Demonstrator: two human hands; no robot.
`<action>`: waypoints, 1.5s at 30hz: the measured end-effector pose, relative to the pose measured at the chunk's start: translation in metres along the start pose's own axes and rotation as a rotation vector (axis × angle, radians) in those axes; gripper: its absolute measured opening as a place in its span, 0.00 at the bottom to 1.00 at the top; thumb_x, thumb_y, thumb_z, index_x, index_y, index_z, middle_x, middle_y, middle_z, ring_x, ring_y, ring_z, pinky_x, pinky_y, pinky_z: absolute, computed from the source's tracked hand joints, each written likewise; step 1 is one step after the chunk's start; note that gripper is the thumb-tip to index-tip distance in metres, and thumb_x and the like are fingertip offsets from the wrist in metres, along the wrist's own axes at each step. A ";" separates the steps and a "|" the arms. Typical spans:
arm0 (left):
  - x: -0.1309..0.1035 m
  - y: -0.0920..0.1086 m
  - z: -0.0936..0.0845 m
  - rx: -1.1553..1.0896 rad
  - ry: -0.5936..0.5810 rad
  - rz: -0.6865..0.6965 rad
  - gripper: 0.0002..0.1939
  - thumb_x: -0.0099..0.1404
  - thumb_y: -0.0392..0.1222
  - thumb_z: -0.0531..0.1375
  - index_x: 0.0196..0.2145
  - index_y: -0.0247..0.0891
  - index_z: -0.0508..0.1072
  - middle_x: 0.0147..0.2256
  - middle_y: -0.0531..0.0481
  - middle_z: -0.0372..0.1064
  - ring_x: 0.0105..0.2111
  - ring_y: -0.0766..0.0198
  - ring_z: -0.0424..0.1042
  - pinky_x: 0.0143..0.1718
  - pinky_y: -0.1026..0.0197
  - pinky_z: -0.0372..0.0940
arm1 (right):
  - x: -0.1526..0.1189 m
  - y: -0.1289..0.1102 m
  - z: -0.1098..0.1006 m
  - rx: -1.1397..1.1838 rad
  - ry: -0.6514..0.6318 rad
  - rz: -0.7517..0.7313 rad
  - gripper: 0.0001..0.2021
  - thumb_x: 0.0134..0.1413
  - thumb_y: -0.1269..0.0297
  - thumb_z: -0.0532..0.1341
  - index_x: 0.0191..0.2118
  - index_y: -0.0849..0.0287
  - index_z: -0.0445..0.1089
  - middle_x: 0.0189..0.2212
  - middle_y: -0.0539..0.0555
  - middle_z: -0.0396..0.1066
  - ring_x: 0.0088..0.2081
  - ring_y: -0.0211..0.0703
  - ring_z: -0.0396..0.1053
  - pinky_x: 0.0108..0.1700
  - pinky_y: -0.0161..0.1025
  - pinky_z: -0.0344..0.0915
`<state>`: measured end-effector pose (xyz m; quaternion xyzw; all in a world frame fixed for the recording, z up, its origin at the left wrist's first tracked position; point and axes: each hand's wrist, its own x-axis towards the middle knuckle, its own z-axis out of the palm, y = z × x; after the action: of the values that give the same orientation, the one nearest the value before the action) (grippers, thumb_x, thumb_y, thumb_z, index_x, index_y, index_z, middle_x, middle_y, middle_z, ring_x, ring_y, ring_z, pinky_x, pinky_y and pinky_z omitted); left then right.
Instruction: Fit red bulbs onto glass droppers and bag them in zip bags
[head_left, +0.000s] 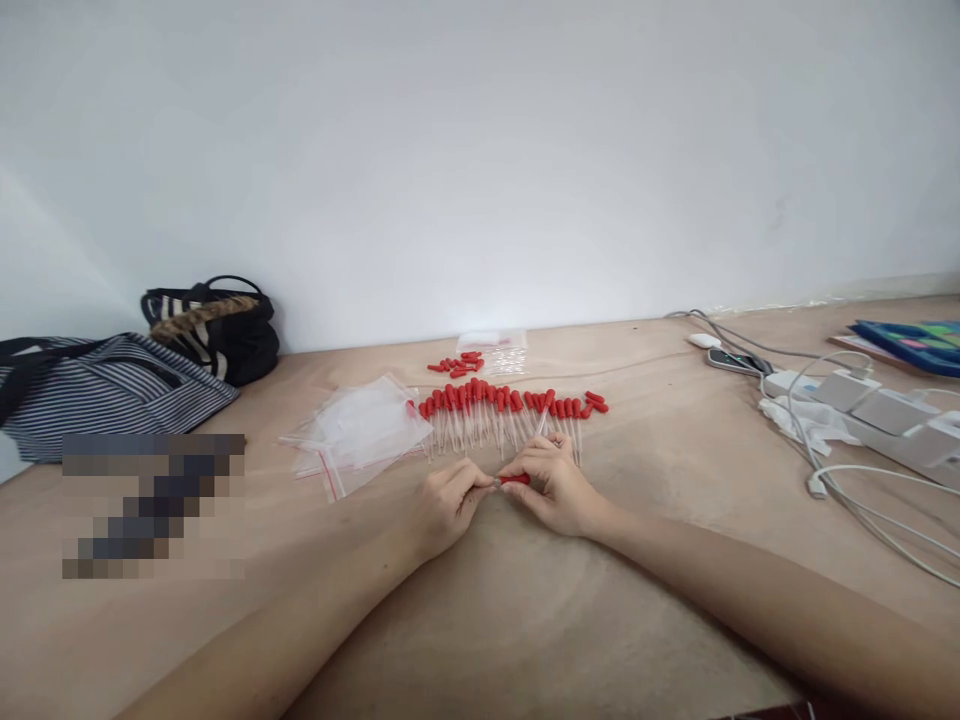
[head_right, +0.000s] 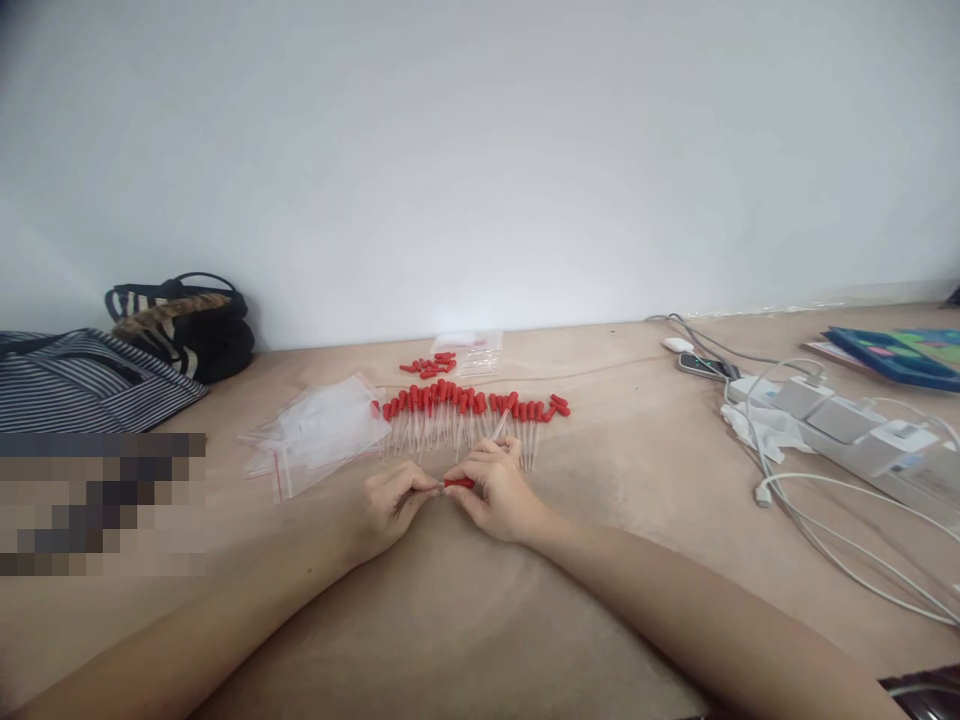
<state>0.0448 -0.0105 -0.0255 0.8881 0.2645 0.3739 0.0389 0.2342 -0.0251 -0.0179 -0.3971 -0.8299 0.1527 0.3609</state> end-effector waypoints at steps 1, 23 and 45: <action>0.000 -0.001 0.000 -0.002 -0.004 -0.001 0.06 0.63 0.33 0.52 0.28 0.35 0.66 0.23 0.53 0.64 0.24 0.69 0.65 0.25 0.68 0.60 | 0.000 0.001 0.000 0.001 -0.005 -0.001 0.04 0.51 0.66 0.58 0.30 0.57 0.70 0.27 0.50 0.70 0.34 0.39 0.63 0.44 0.46 0.45; -0.001 0.000 0.002 -0.030 -0.030 -0.047 0.07 0.64 0.34 0.51 0.30 0.36 0.66 0.25 0.51 0.67 0.25 0.68 0.67 0.27 0.67 0.62 | 0.001 0.002 0.004 0.061 0.011 0.025 0.05 0.50 0.67 0.59 0.32 0.52 0.72 0.27 0.48 0.72 0.33 0.39 0.65 0.46 0.48 0.44; 0.007 0.004 -0.009 0.031 -0.015 -0.128 0.05 0.63 0.40 0.52 0.33 0.37 0.66 0.27 0.51 0.69 0.27 0.67 0.68 0.30 0.66 0.63 | 0.006 0.006 -0.006 0.084 0.032 0.094 0.06 0.51 0.60 0.58 0.32 0.54 0.71 0.29 0.52 0.73 0.35 0.43 0.65 0.47 0.52 0.48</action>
<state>0.0449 -0.0118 -0.0131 0.8727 0.3264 0.3596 0.0511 0.2397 -0.0166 -0.0138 -0.4227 -0.7973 0.1979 0.3828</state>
